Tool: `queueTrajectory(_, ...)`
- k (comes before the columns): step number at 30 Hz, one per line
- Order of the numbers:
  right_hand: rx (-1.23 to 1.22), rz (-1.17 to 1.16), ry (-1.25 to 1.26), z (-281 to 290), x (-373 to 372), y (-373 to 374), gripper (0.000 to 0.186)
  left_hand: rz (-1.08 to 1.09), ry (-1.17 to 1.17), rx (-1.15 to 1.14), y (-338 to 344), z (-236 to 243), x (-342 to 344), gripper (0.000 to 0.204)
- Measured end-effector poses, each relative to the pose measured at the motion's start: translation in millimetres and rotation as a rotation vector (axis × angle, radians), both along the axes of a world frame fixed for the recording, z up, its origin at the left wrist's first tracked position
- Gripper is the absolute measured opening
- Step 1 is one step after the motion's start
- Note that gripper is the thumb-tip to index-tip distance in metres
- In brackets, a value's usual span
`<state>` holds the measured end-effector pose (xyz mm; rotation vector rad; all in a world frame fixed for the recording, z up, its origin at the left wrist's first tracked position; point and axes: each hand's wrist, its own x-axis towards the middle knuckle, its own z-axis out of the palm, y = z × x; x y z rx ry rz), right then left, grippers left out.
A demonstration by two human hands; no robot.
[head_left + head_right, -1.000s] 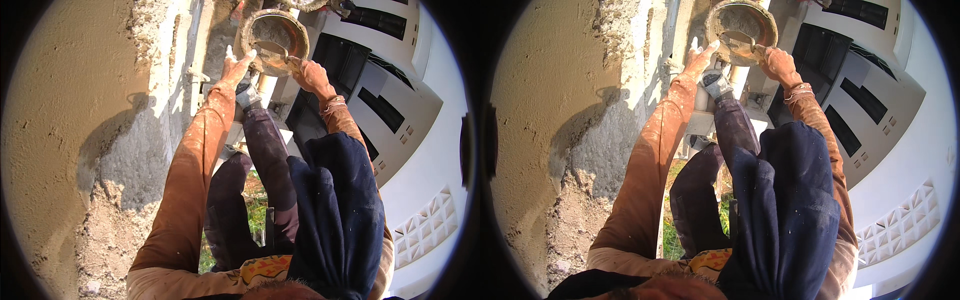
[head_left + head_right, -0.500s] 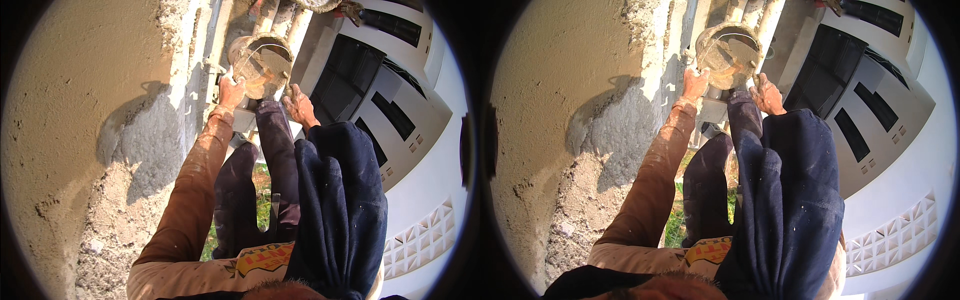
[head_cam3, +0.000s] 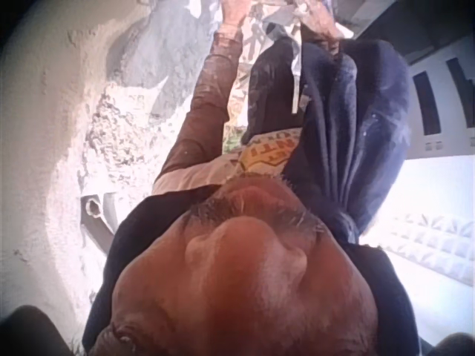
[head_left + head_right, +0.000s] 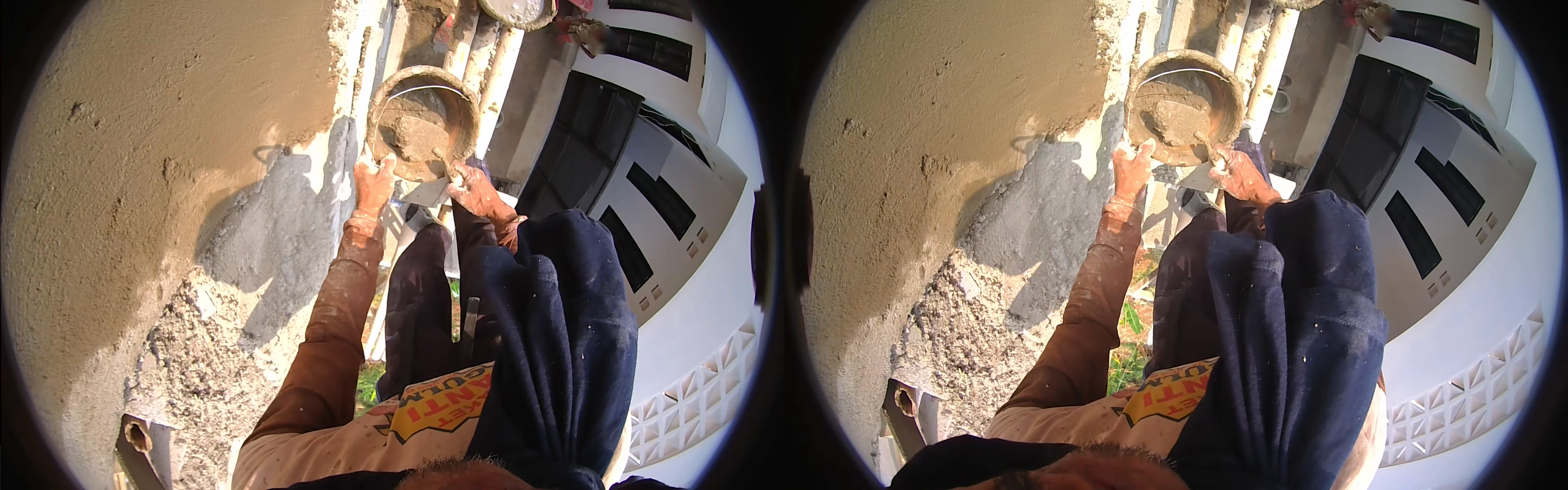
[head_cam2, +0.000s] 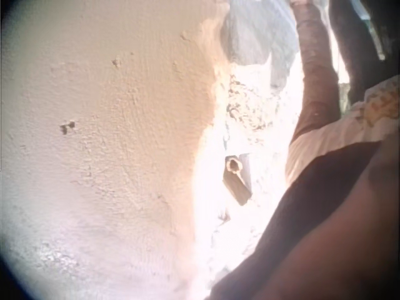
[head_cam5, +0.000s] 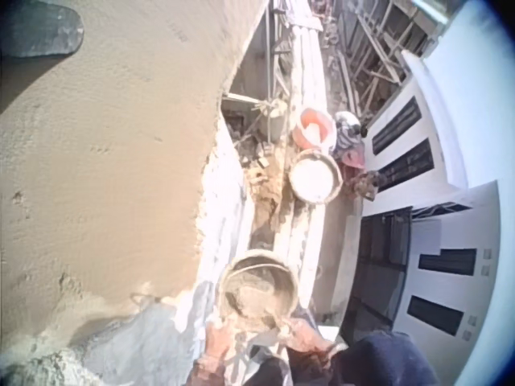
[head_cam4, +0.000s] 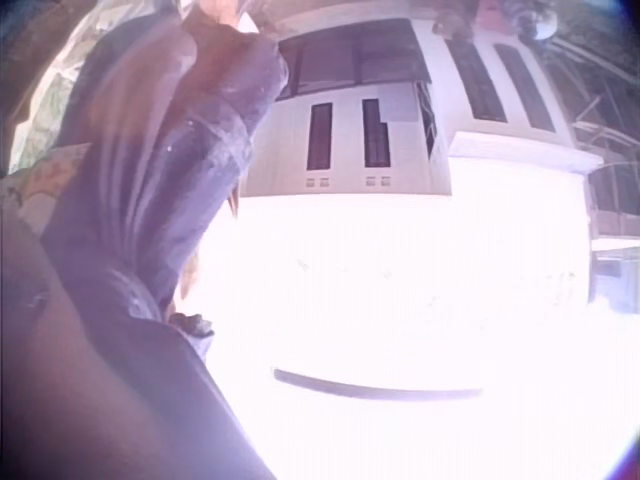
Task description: The person applies plaster to a vertical wall section using a trowel and then smooths the surface with a long float.
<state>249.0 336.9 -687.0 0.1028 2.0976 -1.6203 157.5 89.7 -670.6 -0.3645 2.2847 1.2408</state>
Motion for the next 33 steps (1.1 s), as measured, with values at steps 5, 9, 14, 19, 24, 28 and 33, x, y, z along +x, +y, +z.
queueTrajectory(5,-0.022,0.092,-0.011,28.8,-6.6,7.0,0.057,0.232,-0.122,0.038,-2.9,31.4,4.5,0.034)
queueTrajectory(9,-0.067,-0.078,0.000,61.1,-1.1,-11.6,0.059,0.498,-0.216,0.211,-29.1,17.6,39.6,0.030)
queueTrajectory(14,-0.661,-0.651,-0.382,119.6,1.3,-16.9,0.046,0.762,-0.511,0.374,-52.0,61.9,82.0,0.043)
queueTrajectory(19,-0.059,-0.921,-0.213,140.4,-2.1,-7.2,0.043,0.778,-0.522,0.351,-86.2,93.2,129.6,0.047)
queueTrajectory(24,0.740,-1.311,0.063,12.1,-33.7,-148.2,0.056,0.836,-0.560,0.246,-105.0,120.5,155.4,0.045)
queueTrajectory(28,-0.142,-0.763,0.026,82.4,-45.1,-227.6,0.052,0.941,-0.521,0.130,-139.8,111.6,180.6,0.041)
queueTrajectory(33,-0.463,-0.475,-0.347,193.9,16.1,-103.9,0.023,0.952,-0.372,0.209,-137.5,151.4,178.5,0.042)
